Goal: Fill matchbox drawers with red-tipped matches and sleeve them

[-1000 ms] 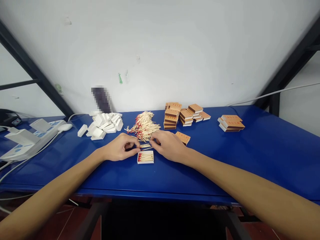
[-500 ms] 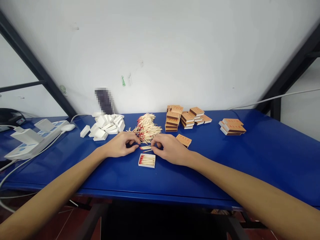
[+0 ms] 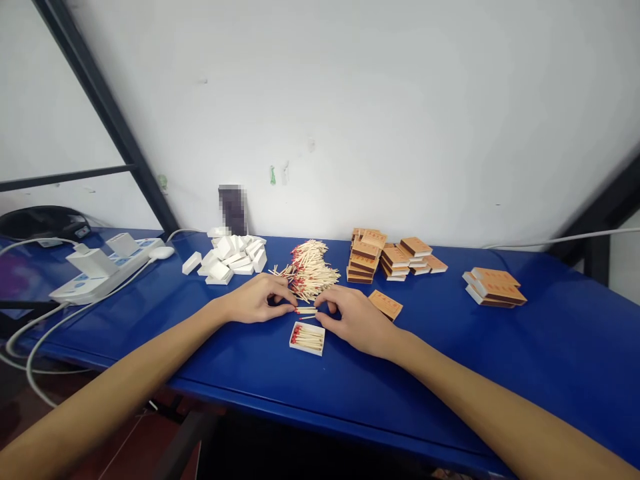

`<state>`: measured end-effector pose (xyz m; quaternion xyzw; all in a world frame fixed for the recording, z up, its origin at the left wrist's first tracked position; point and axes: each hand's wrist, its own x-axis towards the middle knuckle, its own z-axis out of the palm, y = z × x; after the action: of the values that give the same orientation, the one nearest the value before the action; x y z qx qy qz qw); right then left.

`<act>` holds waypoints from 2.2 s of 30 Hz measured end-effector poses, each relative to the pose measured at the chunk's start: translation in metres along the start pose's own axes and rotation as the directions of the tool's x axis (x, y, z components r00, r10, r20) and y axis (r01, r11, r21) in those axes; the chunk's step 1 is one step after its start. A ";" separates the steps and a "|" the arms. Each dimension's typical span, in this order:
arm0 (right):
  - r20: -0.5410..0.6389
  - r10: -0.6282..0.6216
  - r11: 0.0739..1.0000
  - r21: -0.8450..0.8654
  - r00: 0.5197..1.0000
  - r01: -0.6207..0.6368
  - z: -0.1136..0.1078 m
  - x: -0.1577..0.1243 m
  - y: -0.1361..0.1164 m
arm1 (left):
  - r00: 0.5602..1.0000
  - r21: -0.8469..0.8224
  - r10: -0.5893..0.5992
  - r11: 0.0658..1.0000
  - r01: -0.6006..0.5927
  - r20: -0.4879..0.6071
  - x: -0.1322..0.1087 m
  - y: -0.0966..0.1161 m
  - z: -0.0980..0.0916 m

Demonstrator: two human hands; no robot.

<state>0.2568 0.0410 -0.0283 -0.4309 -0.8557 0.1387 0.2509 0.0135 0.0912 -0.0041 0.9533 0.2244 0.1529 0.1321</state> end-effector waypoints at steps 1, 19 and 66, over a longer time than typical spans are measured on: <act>0.005 -0.001 1.000 -0.008 1.000 0.001 0.000 0.000 0.000 | 1.000 -0.002 0.004 1.000 -0.004 0.003 0.000 0.000 0.000; -0.005 -0.013 1.000 -0.007 1.000 0.013 0.007 0.001 0.006 | 0.987 0.136 -0.077 0.986 0.096 -0.140 -0.007 -0.013 -0.003; -0.008 -0.053 0.995 0.087 0.999 0.053 -0.003 -0.001 -0.003 | 0.964 0.167 -0.168 0.965 0.204 -0.208 -0.002 -0.012 -0.004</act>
<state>0.2574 0.0382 -0.0244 -0.3969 -0.8593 0.1681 0.2753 0.0059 0.1017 -0.0043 0.9169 0.3382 0.2092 0.0337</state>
